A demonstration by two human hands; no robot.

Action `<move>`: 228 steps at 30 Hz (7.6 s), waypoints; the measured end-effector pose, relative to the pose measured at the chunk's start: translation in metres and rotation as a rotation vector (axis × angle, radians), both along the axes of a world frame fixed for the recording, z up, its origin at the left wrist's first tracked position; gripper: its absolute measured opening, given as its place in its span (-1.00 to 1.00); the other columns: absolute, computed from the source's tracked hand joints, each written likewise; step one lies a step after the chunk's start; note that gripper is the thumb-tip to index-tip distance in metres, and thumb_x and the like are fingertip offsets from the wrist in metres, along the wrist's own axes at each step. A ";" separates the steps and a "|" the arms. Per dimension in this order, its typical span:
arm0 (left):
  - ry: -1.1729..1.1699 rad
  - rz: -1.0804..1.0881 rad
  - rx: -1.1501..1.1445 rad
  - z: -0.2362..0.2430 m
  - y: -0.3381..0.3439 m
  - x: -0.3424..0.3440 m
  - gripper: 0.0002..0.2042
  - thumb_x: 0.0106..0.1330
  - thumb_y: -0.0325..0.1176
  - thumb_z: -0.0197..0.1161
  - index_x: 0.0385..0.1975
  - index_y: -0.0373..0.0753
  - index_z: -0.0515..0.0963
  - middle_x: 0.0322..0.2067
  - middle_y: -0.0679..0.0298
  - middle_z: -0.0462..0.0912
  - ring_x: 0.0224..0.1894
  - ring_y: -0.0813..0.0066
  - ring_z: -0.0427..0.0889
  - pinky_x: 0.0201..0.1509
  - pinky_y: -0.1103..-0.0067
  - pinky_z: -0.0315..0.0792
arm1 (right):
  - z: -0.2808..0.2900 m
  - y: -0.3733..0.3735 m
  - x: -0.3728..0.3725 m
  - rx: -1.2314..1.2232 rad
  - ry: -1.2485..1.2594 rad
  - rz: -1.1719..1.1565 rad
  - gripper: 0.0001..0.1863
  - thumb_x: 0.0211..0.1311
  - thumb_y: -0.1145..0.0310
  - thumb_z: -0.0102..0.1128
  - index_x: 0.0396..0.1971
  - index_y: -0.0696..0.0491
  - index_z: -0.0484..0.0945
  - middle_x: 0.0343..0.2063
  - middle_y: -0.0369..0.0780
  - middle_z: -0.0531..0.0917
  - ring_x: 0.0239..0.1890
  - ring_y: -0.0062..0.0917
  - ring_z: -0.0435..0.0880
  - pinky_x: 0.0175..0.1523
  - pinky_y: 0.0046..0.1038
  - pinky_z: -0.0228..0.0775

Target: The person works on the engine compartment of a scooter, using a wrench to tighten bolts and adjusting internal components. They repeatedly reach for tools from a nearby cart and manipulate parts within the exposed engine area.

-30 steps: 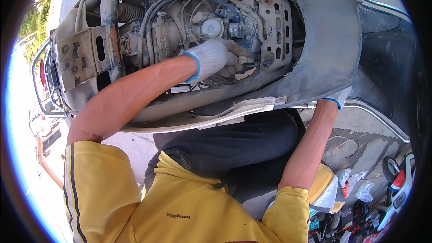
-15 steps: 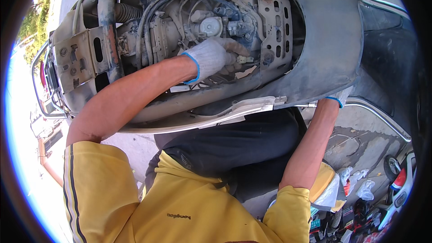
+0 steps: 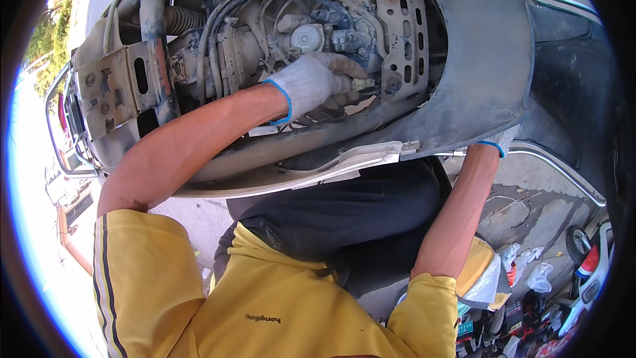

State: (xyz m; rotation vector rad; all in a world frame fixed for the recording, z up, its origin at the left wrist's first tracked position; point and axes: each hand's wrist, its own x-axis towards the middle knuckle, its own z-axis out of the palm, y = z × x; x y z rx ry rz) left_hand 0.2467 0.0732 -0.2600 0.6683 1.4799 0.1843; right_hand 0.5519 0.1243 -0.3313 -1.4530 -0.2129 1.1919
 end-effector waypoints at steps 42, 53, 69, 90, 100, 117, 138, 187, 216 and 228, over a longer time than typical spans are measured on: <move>0.097 -0.107 0.041 0.008 0.002 0.004 -0.52 0.39 -0.53 0.23 0.33 -0.30 0.50 -0.14 0.26 0.74 -0.16 0.54 0.69 -0.10 0.58 0.60 | -0.017 -0.003 0.006 -0.053 0.035 -0.032 -0.56 0.52 0.35 0.04 0.32 0.13 0.47 0.10 -0.01 0.69 0.00 -0.20 0.79 0.07 -0.25 0.73; 0.125 -0.184 0.119 0.006 -0.003 0.004 -0.55 0.31 -0.60 0.26 0.23 -0.25 0.60 -0.16 0.28 0.68 -0.10 0.53 0.65 0.01 0.55 0.60 | -0.031 -0.005 0.016 -0.019 0.077 -0.004 -0.51 0.57 0.29 -0.01 0.40 0.12 0.40 0.21 -0.03 0.64 0.13 -0.20 0.73 0.19 -0.25 0.65; 0.223 -0.329 0.296 -0.002 -0.010 0.004 -0.64 0.28 -0.68 0.25 0.07 -0.27 0.64 -0.13 0.24 0.74 -0.06 0.51 0.68 0.08 0.53 0.58 | -0.015 -0.001 0.005 -0.050 0.057 0.037 -0.51 0.65 0.18 -0.11 0.38 0.14 0.40 0.26 -0.11 0.62 0.18 -0.28 0.68 0.22 -0.36 0.60; 0.256 -0.304 0.209 -0.001 -0.004 0.000 -0.62 0.37 -0.58 0.22 0.19 -0.35 0.56 -0.08 0.14 0.74 -0.04 0.46 0.69 0.08 0.51 0.59 | -0.038 -0.002 0.022 -0.037 0.078 0.020 -0.50 0.59 0.25 -0.06 0.41 0.13 0.40 0.25 -0.04 0.63 0.18 -0.21 0.71 0.27 -0.25 0.60; 0.231 -0.271 0.244 -0.006 -0.008 -0.001 -0.68 0.41 -0.58 0.18 0.15 -0.34 0.56 -0.17 0.20 0.74 -0.12 0.56 0.66 0.03 0.53 0.57 | -0.013 0.000 0.008 -0.090 0.086 -0.051 -0.50 0.57 0.27 0.00 0.40 0.13 0.40 0.22 -0.03 0.64 0.13 -0.22 0.74 0.23 -0.26 0.65; 0.208 -0.227 0.207 -0.009 -0.011 -0.001 -0.75 0.40 -0.61 0.19 0.05 -0.37 0.54 -0.14 0.18 0.72 -0.13 0.50 0.70 -0.07 0.51 0.64 | -0.013 0.002 0.006 -0.016 0.013 0.050 -0.54 0.55 0.33 0.03 0.35 0.18 0.44 0.14 -0.05 0.69 0.07 -0.25 0.76 0.15 -0.30 0.66; 0.235 -0.183 0.182 -0.005 -0.012 0.001 -0.79 0.31 -0.61 0.30 -0.07 -0.34 0.59 -0.22 0.23 0.71 -0.16 0.52 0.68 -0.04 0.50 0.61 | -0.006 0.002 0.001 -0.040 -0.016 0.052 -0.52 0.53 0.26 0.08 0.32 0.16 0.48 0.14 -0.06 0.67 0.03 -0.27 0.74 0.10 -0.31 0.64; 0.146 -0.037 0.066 -0.006 -0.009 0.003 -0.66 0.39 -0.46 0.16 0.12 -0.43 0.58 -0.34 0.16 0.73 -0.31 0.47 0.68 -0.15 0.51 0.57 | 0.003 0.002 -0.001 -0.048 -0.044 0.094 -0.57 0.52 0.36 0.02 0.29 0.17 0.50 0.06 -0.04 0.70 -0.02 -0.26 0.76 0.06 -0.32 0.66; 0.587 -0.653 0.431 0.003 -0.012 0.005 -0.74 0.48 -0.33 0.22 0.07 -0.28 0.60 -0.11 -0.12 0.73 0.01 -0.18 0.69 0.03 0.19 0.58 | -0.008 0.004 0.003 -0.024 -0.023 0.067 -0.61 0.54 0.33 0.04 0.23 0.14 0.55 0.04 -0.06 0.72 -0.02 -0.29 0.77 0.06 -0.35 0.68; 0.391 -0.699 0.376 -0.025 -0.023 -0.020 -0.66 0.50 -0.36 0.18 0.16 -0.39 0.60 -0.17 0.00 0.78 -0.13 0.15 0.77 0.00 0.35 0.62 | -0.012 0.002 0.005 -0.002 0.052 0.063 -0.56 0.56 0.30 0.02 0.32 0.16 0.48 0.11 -0.05 0.68 0.04 -0.26 0.74 0.11 -0.31 0.64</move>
